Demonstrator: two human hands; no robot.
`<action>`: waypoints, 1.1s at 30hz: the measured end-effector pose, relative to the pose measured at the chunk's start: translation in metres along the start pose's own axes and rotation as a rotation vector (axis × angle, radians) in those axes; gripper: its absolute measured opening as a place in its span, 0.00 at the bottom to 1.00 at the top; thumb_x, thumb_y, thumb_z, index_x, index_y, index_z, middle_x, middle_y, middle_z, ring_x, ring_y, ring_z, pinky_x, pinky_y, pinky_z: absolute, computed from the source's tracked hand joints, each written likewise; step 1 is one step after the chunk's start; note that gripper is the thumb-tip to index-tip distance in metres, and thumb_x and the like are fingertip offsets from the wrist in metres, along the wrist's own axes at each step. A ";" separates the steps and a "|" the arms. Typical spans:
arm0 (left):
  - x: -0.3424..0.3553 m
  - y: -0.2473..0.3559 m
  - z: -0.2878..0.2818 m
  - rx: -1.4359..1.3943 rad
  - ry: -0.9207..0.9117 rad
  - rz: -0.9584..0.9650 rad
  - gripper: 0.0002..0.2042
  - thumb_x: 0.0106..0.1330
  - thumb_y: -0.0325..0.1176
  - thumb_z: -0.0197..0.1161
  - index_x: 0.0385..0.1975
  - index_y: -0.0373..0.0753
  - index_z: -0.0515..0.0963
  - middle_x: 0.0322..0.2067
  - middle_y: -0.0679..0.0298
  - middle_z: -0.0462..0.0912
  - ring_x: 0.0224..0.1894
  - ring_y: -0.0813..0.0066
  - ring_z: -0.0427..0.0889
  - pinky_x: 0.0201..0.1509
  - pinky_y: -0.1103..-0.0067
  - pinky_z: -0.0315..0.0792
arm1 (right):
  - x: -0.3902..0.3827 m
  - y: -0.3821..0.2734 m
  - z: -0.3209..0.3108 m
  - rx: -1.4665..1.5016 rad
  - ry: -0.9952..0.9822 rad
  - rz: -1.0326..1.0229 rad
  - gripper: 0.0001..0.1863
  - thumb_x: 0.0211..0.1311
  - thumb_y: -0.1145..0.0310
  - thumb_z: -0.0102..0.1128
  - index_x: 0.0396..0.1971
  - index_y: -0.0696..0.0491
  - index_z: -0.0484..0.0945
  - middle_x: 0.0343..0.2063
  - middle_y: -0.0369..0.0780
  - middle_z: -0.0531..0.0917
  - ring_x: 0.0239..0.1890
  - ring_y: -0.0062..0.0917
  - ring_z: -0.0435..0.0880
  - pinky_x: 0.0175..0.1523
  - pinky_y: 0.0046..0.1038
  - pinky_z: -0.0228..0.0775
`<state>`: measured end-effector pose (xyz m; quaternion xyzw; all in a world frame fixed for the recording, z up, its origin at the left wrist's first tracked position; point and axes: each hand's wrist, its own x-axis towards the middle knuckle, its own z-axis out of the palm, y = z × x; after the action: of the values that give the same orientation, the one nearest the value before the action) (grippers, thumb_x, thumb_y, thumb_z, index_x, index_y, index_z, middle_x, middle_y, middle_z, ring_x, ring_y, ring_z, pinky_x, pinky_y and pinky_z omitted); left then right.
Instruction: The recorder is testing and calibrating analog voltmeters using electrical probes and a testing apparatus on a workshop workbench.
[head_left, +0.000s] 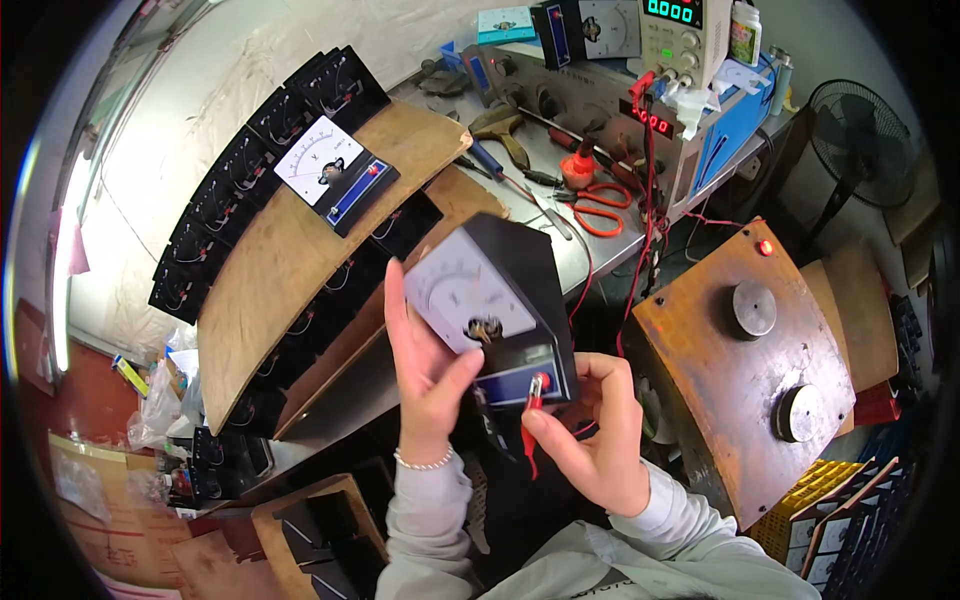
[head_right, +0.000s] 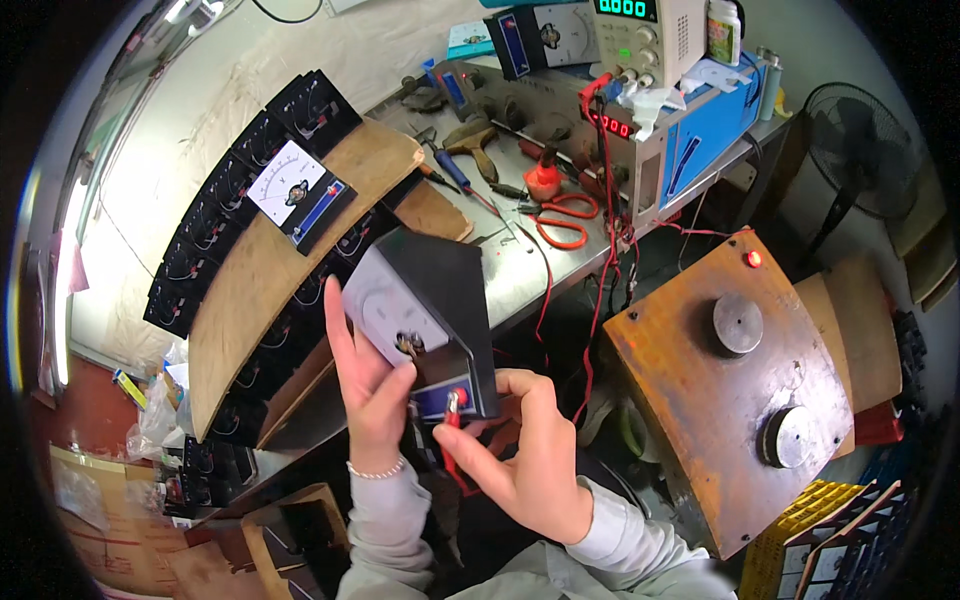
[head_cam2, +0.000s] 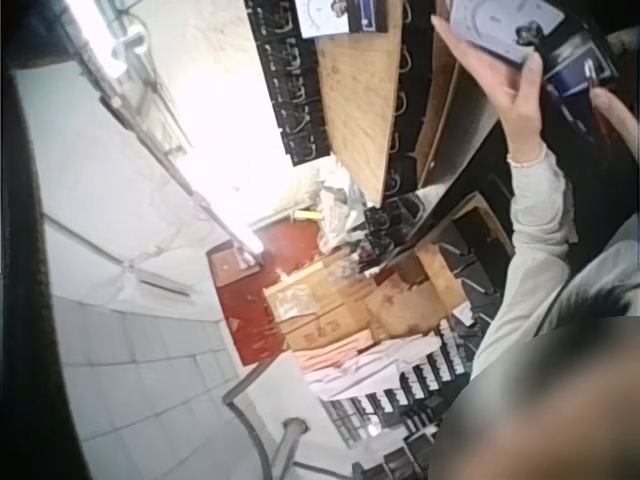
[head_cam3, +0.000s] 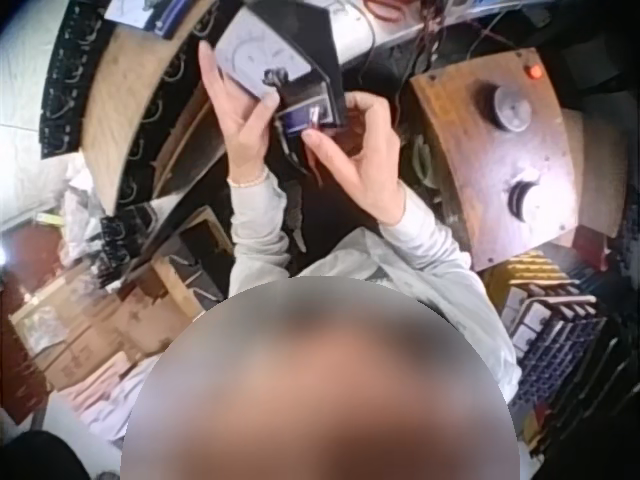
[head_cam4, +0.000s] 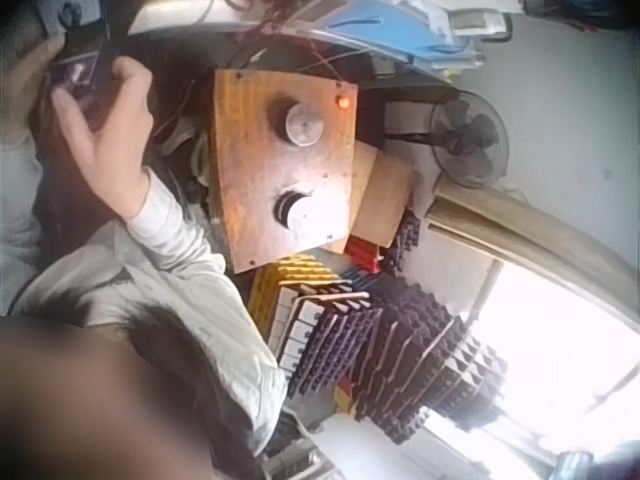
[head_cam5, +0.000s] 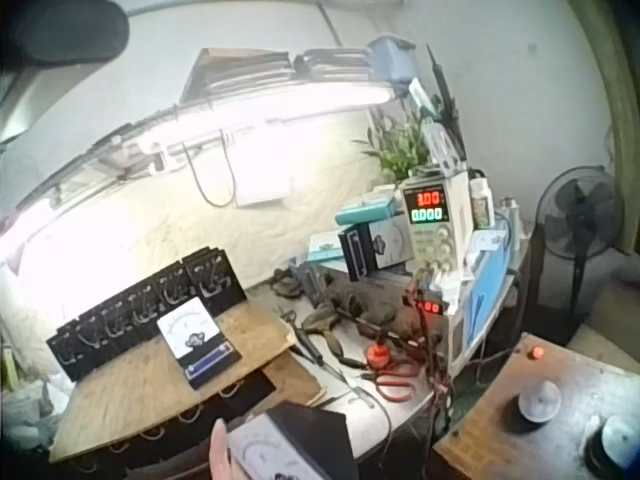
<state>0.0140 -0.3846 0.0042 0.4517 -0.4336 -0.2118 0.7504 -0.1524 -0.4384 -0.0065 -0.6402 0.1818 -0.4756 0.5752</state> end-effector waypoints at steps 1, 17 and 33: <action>-0.008 -0.003 0.006 -0.066 0.067 -0.014 0.58 0.55 0.29 0.74 0.77 0.45 0.31 0.73 0.54 0.53 0.74 0.60 0.57 0.76 0.63 0.51 | 0.000 0.004 0.003 -0.046 0.024 0.042 0.23 0.55 0.68 0.77 0.43 0.59 0.72 0.32 0.41 0.83 0.25 0.17 0.83 0.24 0.18 0.72; -0.140 -0.034 -0.051 -0.387 0.277 -0.243 0.39 0.63 0.53 0.68 0.71 0.42 0.62 0.68 0.58 0.68 0.70 0.54 0.66 0.73 0.53 0.59 | -0.025 0.019 0.001 -0.375 -0.251 -0.295 0.22 0.36 0.84 0.67 0.36 0.49 0.85 0.41 0.36 0.83 0.32 0.27 0.74 0.29 0.23 0.65; -0.130 -0.043 -0.050 -0.651 0.165 -0.179 0.36 0.64 0.44 0.70 0.70 0.38 0.63 0.66 0.54 0.71 0.68 0.53 0.69 0.72 0.56 0.62 | -0.019 0.018 0.001 -0.386 -0.278 -0.263 0.22 0.35 0.86 0.65 0.36 0.50 0.86 0.40 0.37 0.83 0.30 0.25 0.73 0.25 0.20 0.63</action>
<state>-0.0104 -0.2895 -0.1029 0.2406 -0.2397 -0.3667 0.8662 -0.1552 -0.4281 -0.0308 -0.8153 0.1037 -0.4104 0.3952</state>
